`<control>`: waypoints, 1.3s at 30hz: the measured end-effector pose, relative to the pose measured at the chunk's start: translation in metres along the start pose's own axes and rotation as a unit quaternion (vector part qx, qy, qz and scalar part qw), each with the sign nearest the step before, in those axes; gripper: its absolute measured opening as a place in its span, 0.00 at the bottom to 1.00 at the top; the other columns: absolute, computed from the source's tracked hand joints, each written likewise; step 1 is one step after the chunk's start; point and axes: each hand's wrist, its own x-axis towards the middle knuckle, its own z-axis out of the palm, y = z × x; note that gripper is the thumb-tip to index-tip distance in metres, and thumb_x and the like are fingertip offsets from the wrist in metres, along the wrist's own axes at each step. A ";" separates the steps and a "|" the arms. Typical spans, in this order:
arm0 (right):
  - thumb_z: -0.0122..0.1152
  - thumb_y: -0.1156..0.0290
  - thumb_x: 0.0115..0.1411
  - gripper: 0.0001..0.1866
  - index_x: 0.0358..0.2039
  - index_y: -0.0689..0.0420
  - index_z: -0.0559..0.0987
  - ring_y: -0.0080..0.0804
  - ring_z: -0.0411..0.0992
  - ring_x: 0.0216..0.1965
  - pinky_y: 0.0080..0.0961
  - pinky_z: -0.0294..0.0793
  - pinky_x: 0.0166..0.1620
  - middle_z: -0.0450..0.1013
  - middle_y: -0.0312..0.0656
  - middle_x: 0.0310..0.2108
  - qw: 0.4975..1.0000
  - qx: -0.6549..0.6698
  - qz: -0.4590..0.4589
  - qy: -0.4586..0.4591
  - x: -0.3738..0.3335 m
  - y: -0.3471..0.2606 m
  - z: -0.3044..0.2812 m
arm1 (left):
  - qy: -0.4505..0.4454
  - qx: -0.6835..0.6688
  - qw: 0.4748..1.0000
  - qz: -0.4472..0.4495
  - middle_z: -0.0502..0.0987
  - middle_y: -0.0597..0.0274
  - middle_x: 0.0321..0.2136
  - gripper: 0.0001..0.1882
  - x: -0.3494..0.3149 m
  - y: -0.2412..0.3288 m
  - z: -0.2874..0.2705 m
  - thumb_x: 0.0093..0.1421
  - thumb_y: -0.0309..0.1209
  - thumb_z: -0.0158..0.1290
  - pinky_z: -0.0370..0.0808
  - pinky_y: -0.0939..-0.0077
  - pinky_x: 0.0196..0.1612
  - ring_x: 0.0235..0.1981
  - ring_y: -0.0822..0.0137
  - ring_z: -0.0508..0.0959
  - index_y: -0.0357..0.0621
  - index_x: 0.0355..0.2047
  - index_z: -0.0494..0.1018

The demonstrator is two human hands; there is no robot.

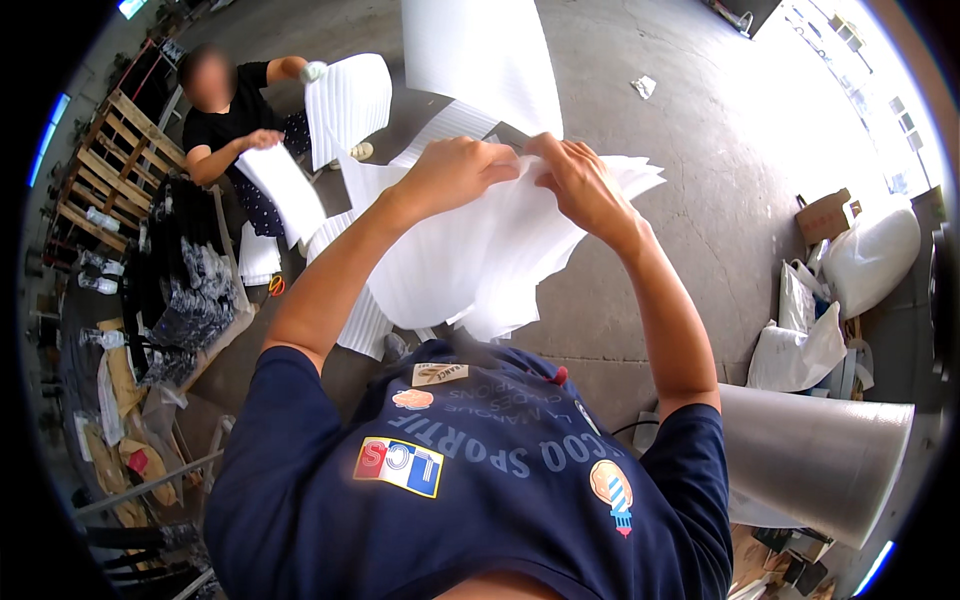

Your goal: The person organizes and stacks several white foam sheets by hand, picking them up from a pile and placing them into a neat stack on the ground.

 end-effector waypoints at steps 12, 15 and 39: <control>0.55 0.81 0.40 0.07 0.23 0.55 0.74 0.33 0.67 0.30 0.27 0.64 0.35 0.65 0.36 0.22 0.990 -0.058 -0.044 0.125 0.000 -0.005 0.005 | -0.011 -0.227 0.972 -0.052 0.71 0.60 0.15 0.10 0.020 -0.011 0.013 0.56 0.30 0.46 0.67 0.74 0.26 0.19 0.70 0.71 0.39 0.22 0.72; 0.55 0.80 0.37 0.08 0.22 0.55 0.75 0.32 0.65 0.27 0.26 0.64 0.34 0.64 0.35 0.21 0.978 -0.083 -0.085 0.169 -0.011 -0.005 0.009 | -0.015 -0.304 0.948 -0.095 0.71 0.65 0.15 0.10 0.027 -0.033 0.022 0.54 0.29 0.47 0.64 0.79 0.26 0.19 0.75 0.68 0.39 0.20 0.72; 0.60 0.83 0.43 0.10 0.29 0.60 0.77 0.45 0.69 0.43 0.32 0.70 0.43 0.70 0.46 0.38 0.997 -0.012 0.060 -0.040 -0.070 0.007 -0.001 | -0.021 -0.016 0.999 -0.036 0.78 0.56 0.24 0.09 0.021 -0.035 0.016 0.57 0.37 0.48 0.73 0.64 0.32 0.28 0.55 0.78 0.48 0.29 0.76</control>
